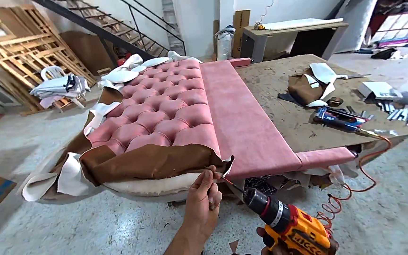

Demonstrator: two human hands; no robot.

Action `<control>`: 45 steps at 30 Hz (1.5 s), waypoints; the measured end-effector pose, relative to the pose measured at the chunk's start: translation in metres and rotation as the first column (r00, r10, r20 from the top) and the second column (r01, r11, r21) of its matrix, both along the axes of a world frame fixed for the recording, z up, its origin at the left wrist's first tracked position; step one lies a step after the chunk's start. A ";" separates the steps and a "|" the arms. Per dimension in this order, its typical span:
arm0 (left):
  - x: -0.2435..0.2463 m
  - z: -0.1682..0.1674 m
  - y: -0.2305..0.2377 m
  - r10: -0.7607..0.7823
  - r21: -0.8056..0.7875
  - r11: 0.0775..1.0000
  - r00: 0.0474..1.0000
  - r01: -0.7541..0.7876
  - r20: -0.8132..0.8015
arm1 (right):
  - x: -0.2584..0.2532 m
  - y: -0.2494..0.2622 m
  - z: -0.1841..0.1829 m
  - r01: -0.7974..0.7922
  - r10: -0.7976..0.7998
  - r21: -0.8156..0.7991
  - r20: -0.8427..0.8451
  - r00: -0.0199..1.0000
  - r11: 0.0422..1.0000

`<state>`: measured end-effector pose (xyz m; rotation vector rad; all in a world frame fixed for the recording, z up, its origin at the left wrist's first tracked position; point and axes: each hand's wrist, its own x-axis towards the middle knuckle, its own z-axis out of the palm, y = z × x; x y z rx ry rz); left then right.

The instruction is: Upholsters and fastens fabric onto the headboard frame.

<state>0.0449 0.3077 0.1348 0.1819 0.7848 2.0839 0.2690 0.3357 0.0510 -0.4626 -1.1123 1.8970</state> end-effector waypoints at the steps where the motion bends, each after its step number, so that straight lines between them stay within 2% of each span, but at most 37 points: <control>1: 0.001 0.001 0.002 0.018 -0.012 1.000 1.000 -0.018 -0.003 | 0.002 -0.001 0.001 0.012 -0.012 0.009 -0.001 1.000 1.000; 5: 0.006 0.003 0.006 -0.019 -0.040 0.999 1.000 0.019 -0.017 | 0.005 0.002 0.005 0.023 -0.023 0.002 -0.027 0.999 1.000; 10: 0.014 0.000 0.011 -0.100 -0.027 0.995 0.994 0.101 0.045 | 0.005 -0.002 0.009 0.047 -0.050 -0.047 -0.071 0.996 0.998; 18: 0.019 -0.004 0.020 -0.180 0.029 0.984 0.978 0.177 0.105 | 0.008 -0.005 0.009 0.085 -0.087 -0.053 -0.056 0.995 0.995; 25: 0.017 -0.004 0.031 -0.253 0.050 0.967 0.967 0.251 0.040 | -0.005 -0.028 0.010 0.180 -0.188 -0.090 -0.087 0.978 0.980; 29: 0.016 -0.009 0.033 -0.337 0.067 0.938 0.940 0.340 -0.056 | -0.013 -0.045 0.007 0.240 -0.255 -0.144 -0.096 0.962 0.960; 33: 0.021 0.000 0.030 -0.341 0.046 0.933 0.917 0.358 -0.206 | -0.012 -0.048 -0.004 0.120 -0.152 -0.175 -0.183 0.971 0.977; 35: 0.027 0.003 0.024 -0.397 0.005 0.914 0.899 0.405 -0.187 | -0.010 -0.048 -0.007 0.057 -0.120 -0.237 -0.261 0.958 0.970; 37: 0.024 -0.002 0.016 -0.455 -0.136 0.881 0.890 0.453 0.021 | -0.003 -0.046 -0.007 0.017 -0.101 -0.270 -0.303 0.948 0.963; 38: 0.016 -0.009 0.013 -0.424 -0.244 0.868 0.901 0.432 0.090 | 0.002 -0.044 -0.007 0.011 -0.098 -0.277 -0.304 0.947 0.961; 39: 0.005 -0.017 0.009 -0.383 -0.353 0.860 0.923 0.367 0.027 | 0.009 -0.042 -0.007 0.008 -0.092 -0.272 -0.299 0.950 0.962; 40: -0.009 -0.025 0.005 -0.370 -0.454 0.857 0.905 0.245 -0.209 | 0.017 -0.039 -0.008 0.002 -0.079 -0.257 -0.291 0.953 0.966; 41: -0.025 -0.031 0.002 -0.389 -0.522 0.851 0.730 0.052 -0.561 | 0.025 -0.035 -0.010 -0.009 -0.063 -0.242 -0.288 0.955 0.970; 42: -0.044 -0.032 0.002 -0.440 -0.520 0.836 0.351 -0.178 -0.827 | 0.033 -0.031 -0.012 -0.011 -0.056 -0.235 -0.277 0.959 0.972; 43: -0.061 -0.031 0.005 -0.508 -0.466 0.817 -0.042 -0.341 -0.860 | 0.040 -0.029 -0.015 -0.012 -0.052 -0.236 -0.266 0.962 0.972; 44: -0.073 -0.031 0.013 -0.587 -0.450 0.792 -0.309 -0.413 -0.748 | 0.047 -0.027 -0.018 -0.014 -0.051 -0.245 -0.257 0.965 0.970; 45: -0.082 -0.032 0.024 -0.673 -0.486 0.738 -0.468 -0.468 -0.572 | 0.051 -0.025 -0.021 -0.013 -0.054 -0.258 -0.249 0.967 0.966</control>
